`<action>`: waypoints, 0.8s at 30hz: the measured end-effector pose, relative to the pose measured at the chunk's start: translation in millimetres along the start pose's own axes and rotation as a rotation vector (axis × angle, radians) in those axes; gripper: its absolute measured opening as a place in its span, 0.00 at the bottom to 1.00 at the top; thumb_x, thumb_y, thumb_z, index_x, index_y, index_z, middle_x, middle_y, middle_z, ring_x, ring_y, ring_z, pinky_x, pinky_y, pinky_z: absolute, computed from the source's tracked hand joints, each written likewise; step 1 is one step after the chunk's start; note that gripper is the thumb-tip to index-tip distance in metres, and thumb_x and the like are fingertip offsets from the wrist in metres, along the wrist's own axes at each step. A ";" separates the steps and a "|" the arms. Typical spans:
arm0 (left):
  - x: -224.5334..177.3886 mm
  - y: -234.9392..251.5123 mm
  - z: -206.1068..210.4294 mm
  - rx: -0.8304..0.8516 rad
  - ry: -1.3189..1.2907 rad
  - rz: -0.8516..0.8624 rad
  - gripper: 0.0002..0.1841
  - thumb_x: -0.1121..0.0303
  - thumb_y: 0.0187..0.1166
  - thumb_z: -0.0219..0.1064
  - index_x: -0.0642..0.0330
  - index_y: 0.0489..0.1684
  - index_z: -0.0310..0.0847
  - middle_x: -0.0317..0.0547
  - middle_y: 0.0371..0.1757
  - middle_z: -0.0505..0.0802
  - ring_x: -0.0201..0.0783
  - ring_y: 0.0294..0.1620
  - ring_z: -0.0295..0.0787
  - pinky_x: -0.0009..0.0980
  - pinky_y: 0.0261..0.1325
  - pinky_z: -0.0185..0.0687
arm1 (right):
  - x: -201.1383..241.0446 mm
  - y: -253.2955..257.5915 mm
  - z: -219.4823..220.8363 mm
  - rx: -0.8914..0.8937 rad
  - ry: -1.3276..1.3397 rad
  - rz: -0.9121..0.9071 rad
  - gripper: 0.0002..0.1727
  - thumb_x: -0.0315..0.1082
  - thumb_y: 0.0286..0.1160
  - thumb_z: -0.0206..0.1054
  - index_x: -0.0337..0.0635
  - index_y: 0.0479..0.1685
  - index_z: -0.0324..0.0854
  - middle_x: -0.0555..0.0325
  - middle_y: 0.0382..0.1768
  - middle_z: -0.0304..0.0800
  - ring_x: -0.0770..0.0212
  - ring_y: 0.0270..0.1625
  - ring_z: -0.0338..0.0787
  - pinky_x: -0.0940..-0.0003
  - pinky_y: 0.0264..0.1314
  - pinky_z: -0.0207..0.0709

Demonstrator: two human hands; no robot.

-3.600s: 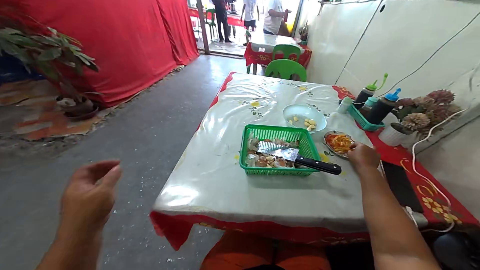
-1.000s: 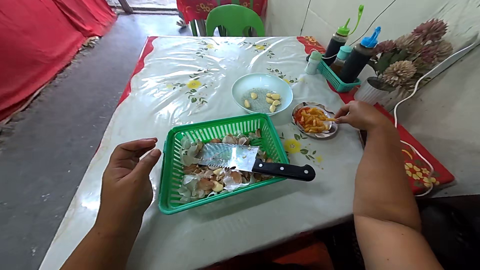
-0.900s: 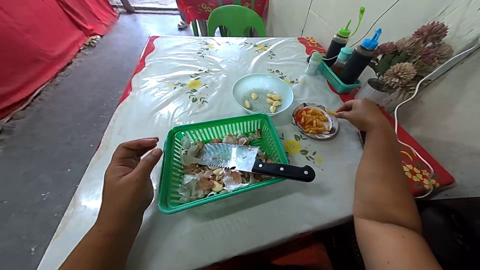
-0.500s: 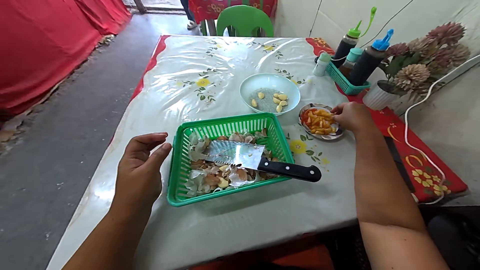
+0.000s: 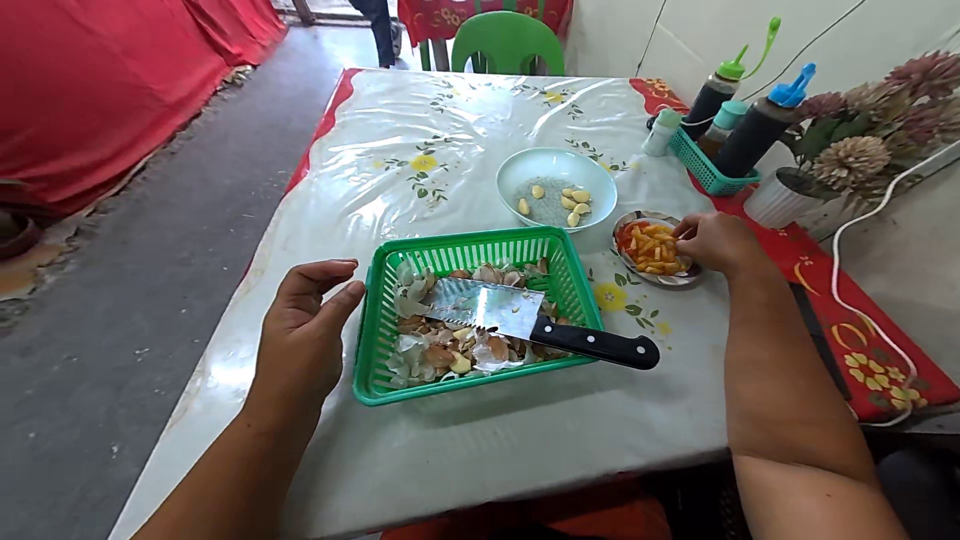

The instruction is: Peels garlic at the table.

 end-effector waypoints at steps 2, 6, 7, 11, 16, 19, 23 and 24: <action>0.3 0.2 0.1 0.005 -0.002 0.004 0.12 0.69 0.83 0.62 0.48 0.60 0.78 0.30 0.62 0.86 0.27 0.62 0.84 0.30 0.67 0.83 | 1.6 -1.4 -3.4 -0.020 0.030 -0.017 0.10 0.33 0.74 0.74 0.41 0.50 0.91 0.40 0.47 0.93 0.34 0.55 0.89 0.25 0.59 0.72; -0.9 0.2 0.4 0.012 0.001 0.012 0.12 0.68 0.83 0.63 0.48 0.60 0.78 0.28 0.62 0.86 0.26 0.61 0.84 0.30 0.67 0.82 | 9.2 -5.1 -13.5 -0.124 0.082 -0.075 0.08 0.27 0.74 0.71 0.35 0.47 0.91 0.36 0.51 0.91 0.34 0.58 0.88 0.28 0.62 0.74; -1.3 0.0 0.5 0.012 -0.003 0.009 0.11 0.68 0.83 0.63 0.48 0.60 0.78 0.29 0.62 0.86 0.26 0.61 0.84 0.30 0.67 0.82 | 12.9 -6.5 -16.1 -0.152 0.090 -0.089 0.08 0.27 0.74 0.70 0.35 0.47 0.92 0.35 0.52 0.90 0.34 0.59 0.87 0.29 0.63 0.74; -3.1 -0.7 1.9 0.005 -0.008 -0.004 0.11 0.69 0.83 0.63 0.48 0.60 0.78 0.28 0.62 0.86 0.26 0.61 0.84 0.29 0.67 0.82 | 39.5 -14.6 -20.0 -0.283 0.079 -0.197 0.08 0.28 0.75 0.70 0.34 0.45 0.93 0.34 0.52 0.90 0.34 0.59 0.87 0.33 0.64 0.76; -4.0 -1.2 2.8 0.008 0.000 -0.010 0.12 0.69 0.83 0.62 0.48 0.60 0.78 0.29 0.61 0.85 0.26 0.60 0.84 0.29 0.66 0.82 | 60.7 -8.0 -1.7 -0.308 -0.034 -0.261 0.11 0.24 0.80 0.63 0.32 0.49 0.92 0.33 0.56 0.88 0.34 0.63 0.87 0.36 0.66 0.78; -4.6 -2.4 4.6 0.011 0.014 -0.016 0.12 0.68 0.83 0.63 0.47 0.61 0.78 0.29 0.61 0.85 0.25 0.60 0.84 0.28 0.64 0.83 | 64.9 2.3 5.4 -0.351 -0.100 -0.313 0.10 0.21 0.78 0.62 0.27 0.45 0.90 0.31 0.53 0.88 0.32 0.61 0.87 0.37 0.63 0.80; -6.4 -3.3 4.9 0.022 0.024 -0.023 0.12 0.67 0.84 0.63 0.47 0.61 0.78 0.29 0.61 0.85 0.25 0.60 0.84 0.27 0.64 0.83 | 82.3 -4.2 10.9 -0.282 -0.085 -0.452 0.09 0.20 0.74 0.64 0.30 0.41 0.91 0.36 0.52 0.90 0.36 0.59 0.89 0.40 0.63 0.80; -6.1 -3.1 4.3 0.021 0.026 -0.025 0.12 0.67 0.84 0.63 0.47 0.61 0.78 0.29 0.61 0.85 0.25 0.60 0.84 0.28 0.65 0.82 | 87.0 -8.3 10.5 -0.266 -0.066 -0.488 0.09 0.19 0.74 0.64 0.31 0.41 0.92 0.37 0.52 0.90 0.37 0.59 0.89 0.40 0.63 0.80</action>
Point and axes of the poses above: each hand's wrist, its own y-axis towards the middle knuckle, its own z-axis out of the palm, x = y × z, the point moved 7 cm from there along y, towards the middle knuckle
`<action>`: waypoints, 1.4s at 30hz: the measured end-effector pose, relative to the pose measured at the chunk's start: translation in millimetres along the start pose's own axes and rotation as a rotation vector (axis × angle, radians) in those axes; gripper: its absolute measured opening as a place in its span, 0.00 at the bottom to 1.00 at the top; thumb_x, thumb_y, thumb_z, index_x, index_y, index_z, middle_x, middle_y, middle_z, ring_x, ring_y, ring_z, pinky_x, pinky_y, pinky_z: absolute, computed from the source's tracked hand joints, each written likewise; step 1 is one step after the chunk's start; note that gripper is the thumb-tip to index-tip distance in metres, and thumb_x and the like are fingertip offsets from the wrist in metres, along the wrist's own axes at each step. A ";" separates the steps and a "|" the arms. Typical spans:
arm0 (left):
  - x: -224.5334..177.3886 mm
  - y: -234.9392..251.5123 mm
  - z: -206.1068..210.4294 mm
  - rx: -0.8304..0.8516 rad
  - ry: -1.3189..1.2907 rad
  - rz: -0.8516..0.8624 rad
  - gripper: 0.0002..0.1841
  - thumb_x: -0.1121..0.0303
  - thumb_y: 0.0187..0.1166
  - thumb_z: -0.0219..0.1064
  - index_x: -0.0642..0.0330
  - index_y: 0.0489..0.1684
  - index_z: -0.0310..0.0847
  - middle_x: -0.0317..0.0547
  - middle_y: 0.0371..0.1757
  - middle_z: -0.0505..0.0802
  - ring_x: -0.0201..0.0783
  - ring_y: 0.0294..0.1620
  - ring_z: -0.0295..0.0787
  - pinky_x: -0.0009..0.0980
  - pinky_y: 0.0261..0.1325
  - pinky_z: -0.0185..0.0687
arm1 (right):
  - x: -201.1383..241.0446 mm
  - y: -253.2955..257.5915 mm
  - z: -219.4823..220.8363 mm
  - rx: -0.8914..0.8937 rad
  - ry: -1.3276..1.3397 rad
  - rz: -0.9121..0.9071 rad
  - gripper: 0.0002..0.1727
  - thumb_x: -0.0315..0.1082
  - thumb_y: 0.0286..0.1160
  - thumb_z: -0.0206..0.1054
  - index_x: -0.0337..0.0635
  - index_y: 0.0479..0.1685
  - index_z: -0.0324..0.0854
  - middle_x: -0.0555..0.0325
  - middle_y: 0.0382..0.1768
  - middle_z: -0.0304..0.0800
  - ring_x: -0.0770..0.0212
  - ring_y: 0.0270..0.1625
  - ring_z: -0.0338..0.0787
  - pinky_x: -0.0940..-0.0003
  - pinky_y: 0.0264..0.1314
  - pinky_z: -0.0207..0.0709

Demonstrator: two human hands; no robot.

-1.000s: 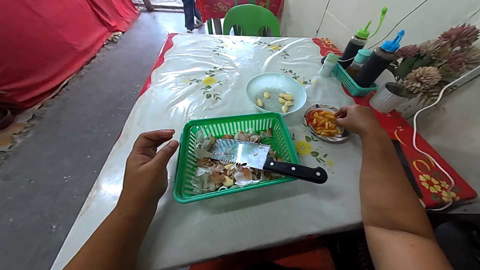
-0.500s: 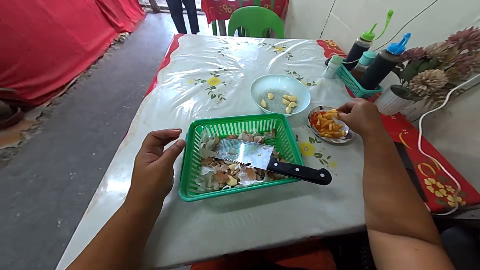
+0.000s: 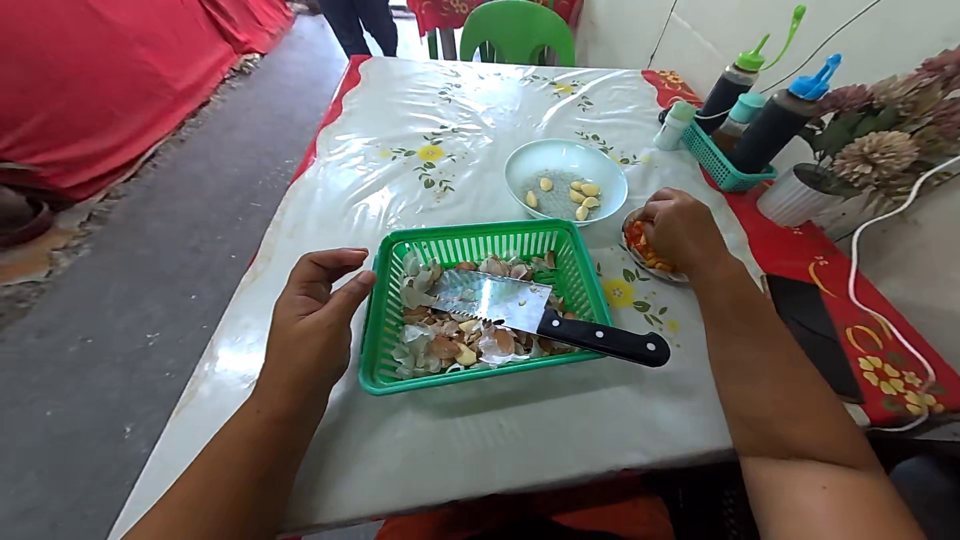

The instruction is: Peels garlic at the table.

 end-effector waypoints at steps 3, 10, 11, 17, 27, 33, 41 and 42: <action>-0.3 0.8 -0.4 -0.002 -0.005 0.008 0.12 0.67 0.83 0.63 0.47 0.61 0.78 0.28 0.62 0.85 0.25 0.61 0.83 0.28 0.66 0.82 | 9.7 -3.4 -1.9 0.034 0.054 -0.072 0.11 0.18 0.73 0.64 0.35 0.41 0.93 0.41 0.51 0.92 0.39 0.57 0.91 0.40 0.61 0.82; -0.5 0.2 -1.7 0.003 -0.005 0.022 0.12 0.66 0.84 0.64 0.46 0.62 0.78 0.28 0.61 0.85 0.26 0.61 0.83 0.29 0.67 0.82 | 11.4 -7.4 -6.7 0.082 0.144 -0.109 0.11 0.17 0.72 0.65 0.37 0.39 0.94 0.44 0.50 0.94 0.42 0.56 0.92 0.39 0.60 0.82; -0.2 0.3 -1.7 0.008 0.000 0.022 0.12 0.65 0.84 0.63 0.46 0.62 0.78 0.28 0.62 0.85 0.26 0.62 0.83 0.30 0.67 0.82 | 11.7 -7.9 -7.0 0.085 0.157 -0.114 0.11 0.17 0.71 0.65 0.37 0.38 0.94 0.44 0.50 0.94 0.41 0.57 0.92 0.38 0.61 0.82; -0.7 0.3 -1.0 0.014 -0.001 0.026 0.12 0.67 0.84 0.62 0.48 0.62 0.77 0.29 0.62 0.85 0.26 0.62 0.84 0.30 0.68 0.82 | 10.0 -7.6 -6.4 0.074 0.151 -0.095 0.11 0.18 0.73 0.65 0.37 0.40 0.94 0.42 0.51 0.93 0.39 0.57 0.91 0.37 0.60 0.81; -2.0 -1.0 1.4 0.013 -0.006 0.006 0.12 0.68 0.84 0.62 0.48 0.62 0.77 0.29 0.62 0.85 0.25 0.60 0.85 0.27 0.64 0.84 | -16.6 -9.7 -20.4 -0.019 0.132 0.104 0.10 0.25 0.79 0.65 0.36 0.44 0.94 0.40 0.47 0.94 0.39 0.55 0.92 0.36 0.61 0.79; 3.3 -0.1 2.3 0.014 -0.009 -0.009 0.12 0.68 0.84 0.62 0.48 0.62 0.77 0.30 0.61 0.86 0.25 0.59 0.86 0.27 0.62 0.85 | -60.0 -0.2 -11.5 0.017 0.253 0.444 0.10 0.34 0.80 0.69 0.42 0.49 0.94 0.41 0.48 0.95 0.37 0.57 0.90 0.30 0.64 0.74; 7.1 3.2 1.9 0.006 -0.003 -0.036 0.12 0.69 0.83 0.62 0.50 0.62 0.77 0.32 0.60 0.87 0.26 0.57 0.87 0.27 0.59 0.87 | -90.8 38.4 5.3 0.266 0.131 0.394 0.08 0.35 0.76 0.74 0.43 0.43 0.95 0.37 0.44 0.93 0.33 0.54 0.90 0.24 0.61 0.73; 7.9 3.4 0.7 0.006 -0.003 -0.032 0.12 0.68 0.83 0.63 0.50 0.62 0.77 0.32 0.60 0.87 0.26 0.57 0.87 0.27 0.60 0.87 | -87.2 41.3 8.6 0.281 0.150 0.365 0.07 0.35 0.75 0.75 0.43 0.41 0.95 0.38 0.41 0.94 0.35 0.51 0.90 0.25 0.60 0.74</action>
Point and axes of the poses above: each hand's wrist, its own y-axis towards the middle knuckle, its own z-axis out of the palm, x = y × z, the point moved 7 cm from there along y, towards the middle knuckle
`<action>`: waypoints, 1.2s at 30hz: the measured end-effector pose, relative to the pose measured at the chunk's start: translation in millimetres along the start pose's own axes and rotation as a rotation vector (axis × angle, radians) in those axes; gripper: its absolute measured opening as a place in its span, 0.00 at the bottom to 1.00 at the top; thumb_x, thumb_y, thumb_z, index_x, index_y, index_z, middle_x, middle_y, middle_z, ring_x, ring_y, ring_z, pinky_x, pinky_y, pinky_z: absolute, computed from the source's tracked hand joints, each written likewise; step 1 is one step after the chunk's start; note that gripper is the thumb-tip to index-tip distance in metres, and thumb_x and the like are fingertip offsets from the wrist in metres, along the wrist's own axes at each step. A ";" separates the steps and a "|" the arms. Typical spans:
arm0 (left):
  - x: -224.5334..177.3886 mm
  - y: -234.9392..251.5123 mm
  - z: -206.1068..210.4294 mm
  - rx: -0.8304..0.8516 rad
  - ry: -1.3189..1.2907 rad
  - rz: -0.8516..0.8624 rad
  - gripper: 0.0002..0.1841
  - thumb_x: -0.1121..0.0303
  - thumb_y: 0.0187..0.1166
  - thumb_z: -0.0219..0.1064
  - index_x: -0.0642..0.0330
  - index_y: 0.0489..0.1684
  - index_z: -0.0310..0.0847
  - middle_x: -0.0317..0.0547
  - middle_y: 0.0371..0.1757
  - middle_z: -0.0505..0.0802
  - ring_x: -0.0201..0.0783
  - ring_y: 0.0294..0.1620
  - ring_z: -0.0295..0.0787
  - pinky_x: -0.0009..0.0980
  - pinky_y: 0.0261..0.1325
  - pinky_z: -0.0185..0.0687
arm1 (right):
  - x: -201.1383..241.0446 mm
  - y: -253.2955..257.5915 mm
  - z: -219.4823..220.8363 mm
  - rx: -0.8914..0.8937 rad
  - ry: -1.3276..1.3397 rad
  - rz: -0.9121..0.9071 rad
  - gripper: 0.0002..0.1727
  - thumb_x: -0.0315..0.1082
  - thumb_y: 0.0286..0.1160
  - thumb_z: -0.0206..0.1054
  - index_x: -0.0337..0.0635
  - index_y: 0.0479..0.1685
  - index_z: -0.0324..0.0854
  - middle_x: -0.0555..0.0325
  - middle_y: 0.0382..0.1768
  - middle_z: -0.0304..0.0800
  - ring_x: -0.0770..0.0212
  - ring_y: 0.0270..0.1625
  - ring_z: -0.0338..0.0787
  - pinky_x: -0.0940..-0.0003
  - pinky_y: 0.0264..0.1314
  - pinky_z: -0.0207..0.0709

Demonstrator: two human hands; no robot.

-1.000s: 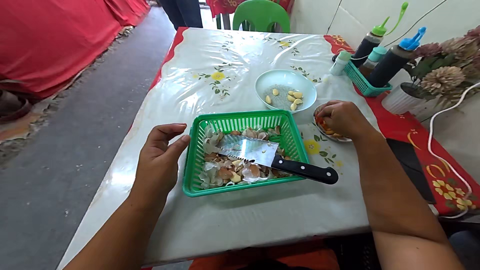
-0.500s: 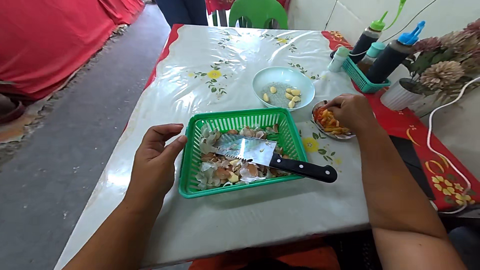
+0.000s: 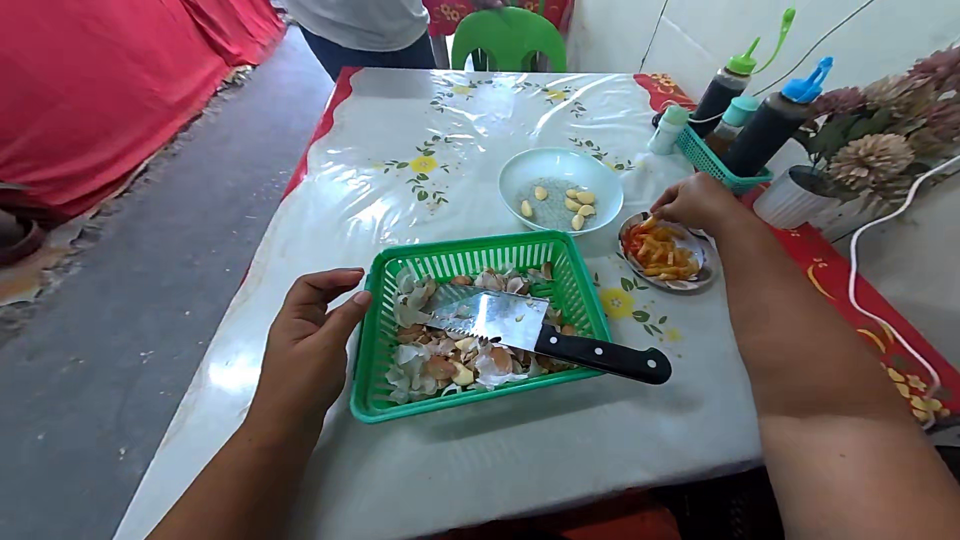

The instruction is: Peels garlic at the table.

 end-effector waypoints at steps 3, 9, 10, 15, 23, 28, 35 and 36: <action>-0.2 -1.1 -1.9 -0.004 0.000 0.000 0.12 0.69 0.84 0.63 0.50 0.62 0.77 0.32 0.60 0.86 0.26 0.58 0.86 0.27 0.60 0.87 | 18.9 -0.1 7.3 0.092 -0.044 -0.055 0.07 0.36 0.75 0.75 0.44 0.40 0.96 0.42 0.40 0.94 0.38 0.51 0.91 0.27 0.60 0.75; -8.0 -4.4 1.4 0.016 0.004 0.009 0.12 0.67 0.85 0.63 0.50 0.62 0.77 0.32 0.61 0.85 0.26 0.59 0.86 0.27 0.62 0.86 | 46.7 -13.9 6.2 0.176 -0.144 -0.231 0.05 0.33 0.75 0.75 0.43 0.39 0.96 0.43 0.39 0.95 0.39 0.49 0.91 0.29 0.58 0.76; -8.1 -4.1 1.4 0.019 -0.003 0.014 0.12 0.67 0.84 0.64 0.50 0.63 0.77 0.32 0.62 0.85 0.26 0.59 0.86 0.27 0.62 0.86 | 47.9 -15.3 3.3 0.154 -0.155 -0.246 0.05 0.33 0.75 0.75 0.44 0.39 0.96 0.44 0.38 0.95 0.39 0.49 0.92 0.29 0.58 0.76; -11.5 -3.5 2.4 0.035 -0.020 0.040 0.12 0.67 0.84 0.64 0.52 0.63 0.76 0.33 0.61 0.84 0.25 0.59 0.85 0.26 0.62 0.85 | 66.5 -40.9 2.5 0.081 -0.273 -0.201 0.08 0.31 0.79 0.69 0.39 0.43 0.94 0.37 0.45 0.93 0.32 0.56 0.90 0.28 0.62 0.74; -18.4 -6.0 4.6 0.051 -0.006 0.040 0.13 0.66 0.86 0.63 0.53 0.64 0.75 0.35 0.63 0.83 0.25 0.61 0.84 0.26 0.63 0.84 | 71.7 -79.6 -2.7 0.073 -0.295 -0.239 0.09 0.31 0.80 0.68 0.37 0.41 0.94 0.39 0.44 0.94 0.35 0.54 0.90 0.31 0.60 0.76; -19.7 -6.1 4.3 0.050 -0.002 0.062 0.13 0.66 0.86 0.63 0.53 0.64 0.74 0.34 0.64 0.83 0.25 0.62 0.83 0.26 0.64 0.82 | 68.2 -96.1 -11.7 0.007 -0.215 -0.261 0.08 0.29 0.79 0.69 0.37 0.41 0.94 0.39 0.45 0.94 0.35 0.54 0.91 0.30 0.60 0.76; -20.9 -6.0 4.7 0.048 -0.005 0.056 0.13 0.66 0.86 0.63 0.54 0.65 0.75 0.35 0.64 0.83 0.25 0.62 0.83 0.26 0.64 0.82 | 63.0 -113.0 -22.4 -0.060 -0.194 -0.199 0.08 0.28 0.78 0.69 0.37 0.42 0.94 0.38 0.47 0.93 0.35 0.56 0.89 0.31 0.60 0.75; -20.9 -6.0 4.3 0.045 -0.006 0.056 0.13 0.66 0.86 0.63 0.54 0.65 0.75 0.35 0.64 0.83 0.25 0.62 0.83 0.26 0.64 0.82 | 64.1 -115.6 -22.3 -0.077 -0.186 -0.204 0.07 0.27 0.78 0.69 0.37 0.41 0.94 0.38 0.47 0.93 0.35 0.55 0.89 0.31 0.60 0.75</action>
Point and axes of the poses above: each hand's wrist, its own y-axis towards the middle knuckle, its own z-axis out of the palm, x = y × z, the point moved 7 cm from there along y, towards the middle knuckle
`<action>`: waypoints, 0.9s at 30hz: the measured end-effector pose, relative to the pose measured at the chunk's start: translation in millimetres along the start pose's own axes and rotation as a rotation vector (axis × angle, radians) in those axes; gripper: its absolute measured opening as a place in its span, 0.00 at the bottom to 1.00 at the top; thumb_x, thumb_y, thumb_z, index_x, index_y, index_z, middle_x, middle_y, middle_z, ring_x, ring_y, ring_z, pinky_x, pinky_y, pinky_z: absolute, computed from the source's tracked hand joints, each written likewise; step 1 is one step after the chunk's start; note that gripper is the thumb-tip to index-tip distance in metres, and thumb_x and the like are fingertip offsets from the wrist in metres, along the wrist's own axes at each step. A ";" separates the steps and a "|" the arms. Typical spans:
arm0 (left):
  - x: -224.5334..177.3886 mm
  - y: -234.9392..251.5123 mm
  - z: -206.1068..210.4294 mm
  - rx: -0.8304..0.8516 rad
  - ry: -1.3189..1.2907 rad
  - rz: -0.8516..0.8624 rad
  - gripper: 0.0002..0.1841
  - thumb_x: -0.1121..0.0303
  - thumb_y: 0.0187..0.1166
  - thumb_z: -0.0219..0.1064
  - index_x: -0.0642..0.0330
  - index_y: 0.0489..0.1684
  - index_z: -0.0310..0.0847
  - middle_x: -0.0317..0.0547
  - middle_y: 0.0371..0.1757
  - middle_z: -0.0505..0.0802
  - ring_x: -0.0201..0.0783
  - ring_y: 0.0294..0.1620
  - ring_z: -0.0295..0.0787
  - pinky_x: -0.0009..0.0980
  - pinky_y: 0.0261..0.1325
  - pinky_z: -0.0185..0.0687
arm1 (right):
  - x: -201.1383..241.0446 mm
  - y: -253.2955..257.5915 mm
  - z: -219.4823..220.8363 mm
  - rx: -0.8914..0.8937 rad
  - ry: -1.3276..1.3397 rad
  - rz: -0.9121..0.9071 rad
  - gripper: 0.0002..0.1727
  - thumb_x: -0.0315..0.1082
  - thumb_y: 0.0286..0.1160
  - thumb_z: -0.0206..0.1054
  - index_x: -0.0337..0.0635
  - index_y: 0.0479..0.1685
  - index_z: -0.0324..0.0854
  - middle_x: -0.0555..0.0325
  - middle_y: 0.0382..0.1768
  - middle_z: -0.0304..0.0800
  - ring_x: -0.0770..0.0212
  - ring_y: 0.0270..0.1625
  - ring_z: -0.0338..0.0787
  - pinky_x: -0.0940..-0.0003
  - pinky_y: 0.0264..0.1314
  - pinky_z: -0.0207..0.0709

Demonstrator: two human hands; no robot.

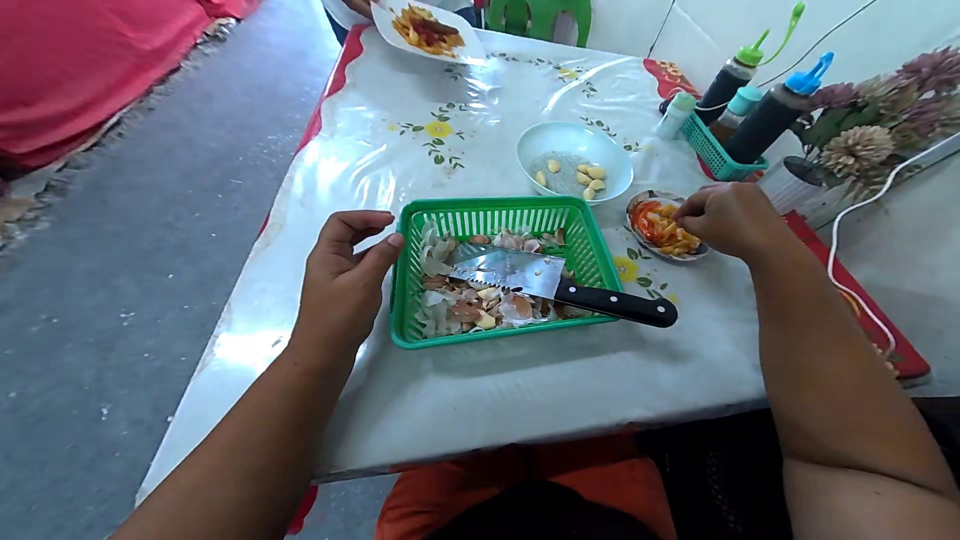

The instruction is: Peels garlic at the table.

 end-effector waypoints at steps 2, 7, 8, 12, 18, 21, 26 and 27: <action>-0.2 0.2 -0.1 0.002 -0.002 0.002 0.13 0.66 0.86 0.63 0.54 0.65 0.75 0.34 0.64 0.83 0.25 0.62 0.83 0.26 0.64 0.82 | 3.6 -2.4 4.2 -0.051 0.011 -0.037 0.07 0.26 0.76 0.69 0.36 0.40 0.94 0.37 0.46 0.92 0.35 0.53 0.90 0.32 0.58 0.77; 0.0 -0.5 0.8 0.006 -0.011 -0.006 0.13 0.66 0.86 0.63 0.53 0.64 0.75 0.34 0.63 0.83 0.25 0.60 0.84 0.26 0.62 0.83 | 8.8 1.8 20.8 -0.032 0.015 -0.042 0.08 0.23 0.77 0.66 0.34 0.42 0.93 0.37 0.49 0.92 0.35 0.56 0.89 0.34 0.59 0.78; -0.1 -0.5 0.8 0.006 -0.010 -0.003 0.13 0.66 0.86 0.63 0.53 0.64 0.75 0.34 0.63 0.83 0.25 0.61 0.84 0.26 0.63 0.83 | 8.0 3.4 22.2 -0.029 0.023 -0.039 0.08 0.23 0.77 0.66 0.34 0.42 0.93 0.38 0.49 0.92 0.35 0.56 0.89 0.34 0.59 0.78; 0.6 0.2 0.2 0.010 -0.003 0.007 0.13 0.66 0.86 0.63 0.53 0.65 0.75 0.35 0.64 0.83 0.25 0.62 0.83 0.26 0.63 0.83 | 3.5 9.6 21.9 -0.032 0.050 -0.039 0.08 0.23 0.77 0.66 0.33 0.42 0.93 0.37 0.51 0.91 0.35 0.57 0.89 0.32 0.61 0.77; 2.3 0.8 0.6 0.012 -0.003 0.002 0.13 0.66 0.86 0.63 0.53 0.64 0.75 0.35 0.64 0.83 0.26 0.62 0.84 0.27 0.63 0.83 | -4.2 19.0 26.1 -0.050 0.067 -0.059 0.09 0.24 0.77 0.66 0.33 0.42 0.93 0.38 0.51 0.92 0.36 0.58 0.89 0.33 0.63 0.77; 1.9 0.6 1.5 0.013 -0.009 0.004 0.12 0.66 0.86 0.63 0.52 0.64 0.75 0.35 0.64 0.83 0.26 0.62 0.84 0.27 0.63 0.84 | -7.2 25.0 29.8 -0.010 0.066 -0.052 0.07 0.26 0.76 0.69 0.34 0.43 0.93 0.38 0.50 0.92 0.36 0.57 0.89 0.32 0.62 0.76; 2.0 0.5 1.8 0.025 0.019 -0.007 0.12 0.66 0.86 0.62 0.53 0.64 0.75 0.37 0.65 0.83 0.28 0.62 0.84 0.29 0.63 0.84 | -8.0 33.1 33.0 0.055 0.048 -0.038 0.05 0.25 0.74 0.72 0.33 0.42 0.91 0.37 0.44 0.93 0.34 0.53 0.90 0.29 0.61 0.75; 2.2 0.5 1.6 0.025 0.018 -0.008 0.12 0.66 0.86 0.62 0.53 0.64 0.75 0.37 0.65 0.83 0.28 0.62 0.84 0.29 0.63 0.84 | -7.0 34.2 32.8 0.082 0.037 -0.038 0.05 0.25 0.75 0.72 0.34 0.44 0.91 0.37 0.44 0.93 0.34 0.53 0.90 0.29 0.62 0.75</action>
Point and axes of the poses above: each hand's wrist, its own y-axis towards the middle knuckle, its own z-axis out of the palm, x = y × z, the point moved 7 cm from there along y, towards the middle knuckle
